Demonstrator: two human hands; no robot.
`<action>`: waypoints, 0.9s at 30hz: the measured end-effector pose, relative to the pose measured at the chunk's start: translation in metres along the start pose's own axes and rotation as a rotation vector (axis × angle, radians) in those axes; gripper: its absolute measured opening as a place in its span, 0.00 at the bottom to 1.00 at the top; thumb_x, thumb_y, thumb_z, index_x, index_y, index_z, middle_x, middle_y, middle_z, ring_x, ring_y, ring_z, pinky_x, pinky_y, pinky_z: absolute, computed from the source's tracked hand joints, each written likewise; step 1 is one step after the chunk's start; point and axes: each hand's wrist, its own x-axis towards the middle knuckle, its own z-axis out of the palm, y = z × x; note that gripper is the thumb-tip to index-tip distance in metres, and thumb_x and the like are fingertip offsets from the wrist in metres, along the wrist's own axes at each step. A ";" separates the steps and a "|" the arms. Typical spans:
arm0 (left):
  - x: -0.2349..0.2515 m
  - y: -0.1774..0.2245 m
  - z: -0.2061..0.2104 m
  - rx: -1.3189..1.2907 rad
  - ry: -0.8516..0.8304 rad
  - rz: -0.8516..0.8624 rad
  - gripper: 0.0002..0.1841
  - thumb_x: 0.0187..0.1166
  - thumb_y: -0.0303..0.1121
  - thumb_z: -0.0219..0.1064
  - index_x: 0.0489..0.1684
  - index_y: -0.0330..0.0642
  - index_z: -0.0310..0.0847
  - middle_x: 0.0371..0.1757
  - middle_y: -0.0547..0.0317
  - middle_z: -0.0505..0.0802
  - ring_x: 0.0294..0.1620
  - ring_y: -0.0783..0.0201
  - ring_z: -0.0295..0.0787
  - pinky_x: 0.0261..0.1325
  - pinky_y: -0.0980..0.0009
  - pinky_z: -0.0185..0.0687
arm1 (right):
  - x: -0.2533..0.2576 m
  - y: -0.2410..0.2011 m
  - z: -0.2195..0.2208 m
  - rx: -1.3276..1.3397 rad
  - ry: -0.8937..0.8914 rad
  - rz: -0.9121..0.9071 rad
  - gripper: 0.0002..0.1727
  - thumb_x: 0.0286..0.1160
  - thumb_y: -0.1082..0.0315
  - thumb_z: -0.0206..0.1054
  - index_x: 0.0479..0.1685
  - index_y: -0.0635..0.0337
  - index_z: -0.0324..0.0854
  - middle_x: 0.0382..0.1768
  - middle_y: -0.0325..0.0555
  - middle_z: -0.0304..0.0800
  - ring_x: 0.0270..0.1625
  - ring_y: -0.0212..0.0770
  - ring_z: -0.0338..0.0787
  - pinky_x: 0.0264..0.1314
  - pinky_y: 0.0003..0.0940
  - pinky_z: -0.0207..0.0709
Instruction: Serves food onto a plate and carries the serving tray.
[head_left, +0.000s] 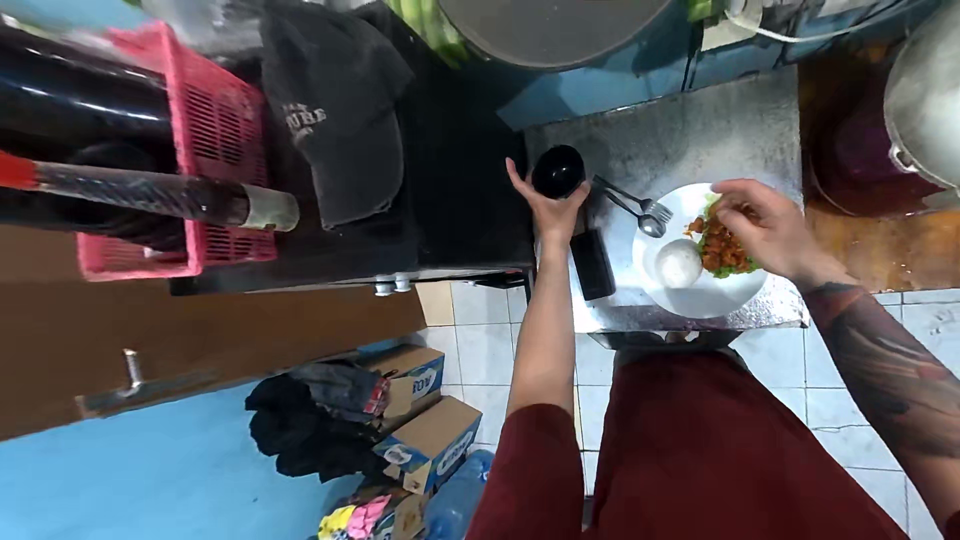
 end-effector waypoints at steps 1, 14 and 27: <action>0.012 -0.012 0.005 0.035 0.013 -0.023 0.79 0.41 0.42 0.94 0.95 0.42 0.25 0.83 0.35 0.71 0.81 0.50 0.73 0.80 0.56 0.77 | 0.017 -0.004 0.011 -0.049 -0.041 0.004 0.21 0.86 0.61 0.57 0.75 0.52 0.80 0.57 0.45 0.90 0.62 0.42 0.87 0.69 0.46 0.81; -0.003 -0.011 -0.019 0.195 -0.052 0.103 0.30 0.86 0.42 0.65 0.81 0.31 0.67 0.58 0.39 0.87 0.55 0.53 0.87 0.61 0.59 0.85 | 0.026 -0.041 0.101 0.033 0.139 0.083 0.20 0.84 0.66 0.62 0.73 0.52 0.80 0.53 0.45 0.88 0.51 0.39 0.88 0.54 0.39 0.85; 0.008 0.012 0.045 0.883 -1.110 0.523 0.31 0.74 0.34 0.72 0.81 0.48 0.75 0.74 0.43 0.83 0.76 0.39 0.77 0.67 0.39 0.80 | -0.149 -0.066 0.162 0.361 0.507 0.358 0.22 0.83 0.66 0.64 0.76 0.55 0.77 0.59 0.46 0.90 0.51 0.40 0.91 0.56 0.39 0.88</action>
